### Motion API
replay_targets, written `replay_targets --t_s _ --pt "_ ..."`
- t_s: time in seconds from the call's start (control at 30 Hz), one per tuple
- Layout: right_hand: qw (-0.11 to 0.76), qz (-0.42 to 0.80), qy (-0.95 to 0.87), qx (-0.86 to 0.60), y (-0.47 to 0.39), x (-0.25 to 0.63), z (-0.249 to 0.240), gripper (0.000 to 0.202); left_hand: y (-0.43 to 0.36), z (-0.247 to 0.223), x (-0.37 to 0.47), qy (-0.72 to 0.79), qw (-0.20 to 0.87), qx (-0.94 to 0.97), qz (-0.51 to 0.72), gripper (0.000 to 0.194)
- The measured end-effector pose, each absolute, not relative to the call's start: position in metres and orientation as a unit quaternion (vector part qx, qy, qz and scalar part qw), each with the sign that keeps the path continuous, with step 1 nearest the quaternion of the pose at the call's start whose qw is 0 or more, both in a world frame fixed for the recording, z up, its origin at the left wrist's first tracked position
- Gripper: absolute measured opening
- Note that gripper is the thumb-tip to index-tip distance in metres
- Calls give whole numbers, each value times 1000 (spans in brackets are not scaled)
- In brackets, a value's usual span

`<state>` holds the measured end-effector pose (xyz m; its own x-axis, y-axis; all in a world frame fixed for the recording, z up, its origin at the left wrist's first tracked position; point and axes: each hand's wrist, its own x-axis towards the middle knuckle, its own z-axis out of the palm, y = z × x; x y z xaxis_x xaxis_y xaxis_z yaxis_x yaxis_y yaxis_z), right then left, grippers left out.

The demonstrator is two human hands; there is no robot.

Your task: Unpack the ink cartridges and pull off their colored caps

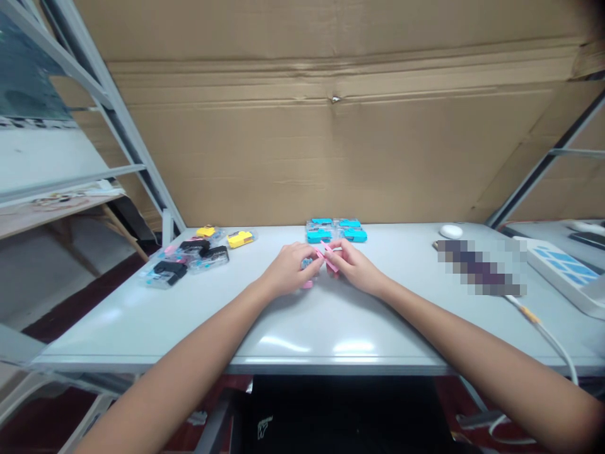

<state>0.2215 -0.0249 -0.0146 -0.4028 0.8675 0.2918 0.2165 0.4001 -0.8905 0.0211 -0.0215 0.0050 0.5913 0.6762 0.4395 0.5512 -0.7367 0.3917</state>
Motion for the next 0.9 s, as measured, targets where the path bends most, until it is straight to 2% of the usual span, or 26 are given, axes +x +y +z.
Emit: replay_targets --t_s 0.33,0.53,0.9 --pt "389 388 -758 -351 -27 221 -15 29 -29 8 25 376 160 868 284 31" --pt "375 390 -766 -347 -27 220 -19 28 -28 3 29 394 88 878 258 26" --pt "384 366 -770 -354 -24 218 -22 24 -22 -5 33 412 49 881 226 16"
